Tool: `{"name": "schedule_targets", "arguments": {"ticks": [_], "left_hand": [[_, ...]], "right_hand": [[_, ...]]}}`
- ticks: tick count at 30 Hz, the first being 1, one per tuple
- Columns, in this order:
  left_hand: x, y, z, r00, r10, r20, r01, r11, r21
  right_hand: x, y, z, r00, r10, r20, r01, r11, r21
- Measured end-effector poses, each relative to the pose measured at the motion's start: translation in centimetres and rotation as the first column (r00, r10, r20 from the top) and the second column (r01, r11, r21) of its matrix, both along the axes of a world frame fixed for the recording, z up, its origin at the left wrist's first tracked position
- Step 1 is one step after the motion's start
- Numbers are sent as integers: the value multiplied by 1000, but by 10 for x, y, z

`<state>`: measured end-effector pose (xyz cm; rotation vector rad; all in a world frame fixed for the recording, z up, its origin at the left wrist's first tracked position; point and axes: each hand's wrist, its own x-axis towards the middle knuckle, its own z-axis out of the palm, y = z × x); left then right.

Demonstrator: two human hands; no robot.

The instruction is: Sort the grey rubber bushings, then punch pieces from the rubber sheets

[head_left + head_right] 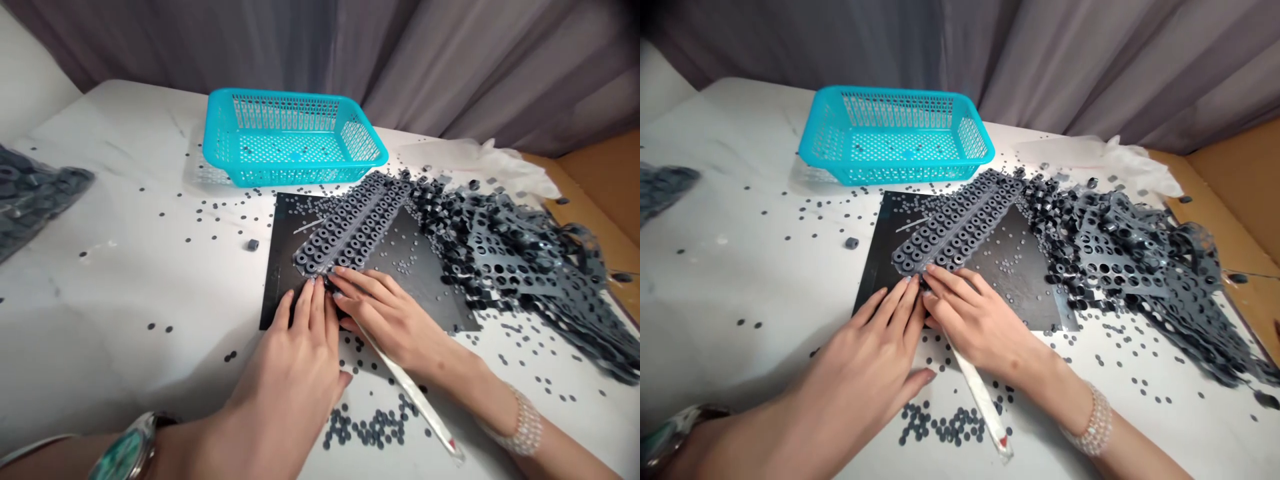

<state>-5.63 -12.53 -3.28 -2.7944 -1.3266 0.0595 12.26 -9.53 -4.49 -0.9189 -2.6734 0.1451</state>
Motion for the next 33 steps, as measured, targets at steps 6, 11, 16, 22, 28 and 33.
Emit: {"name": "schedule_targets", "arguments": {"ticks": [6,11,16,22,28,33], "left_hand": [[1,1,-3,999,-42,-6,42,999,-26],[3,2,-3,997,-55,-62,52,997,-48],[4,4,4,987,-64,-145,48,992,-113],[1,8,6,989,-63,-136,40,985,-166],[-7,8,0,997,-72,-41,65,986,-157],[-6,14,9,993,-61,-102,28,955,-294]], "right_hand": [[-4,4,2,995,52,88,-62,991,121],[0,5,2,997,41,66,-54,977,208],[9,8,8,960,-216,-178,247,953,176],[17,7,6,911,-369,-183,380,925,27],[21,-9,1,984,-89,-155,87,996,-22],[18,-11,5,989,-21,-145,13,998,-54]]}}
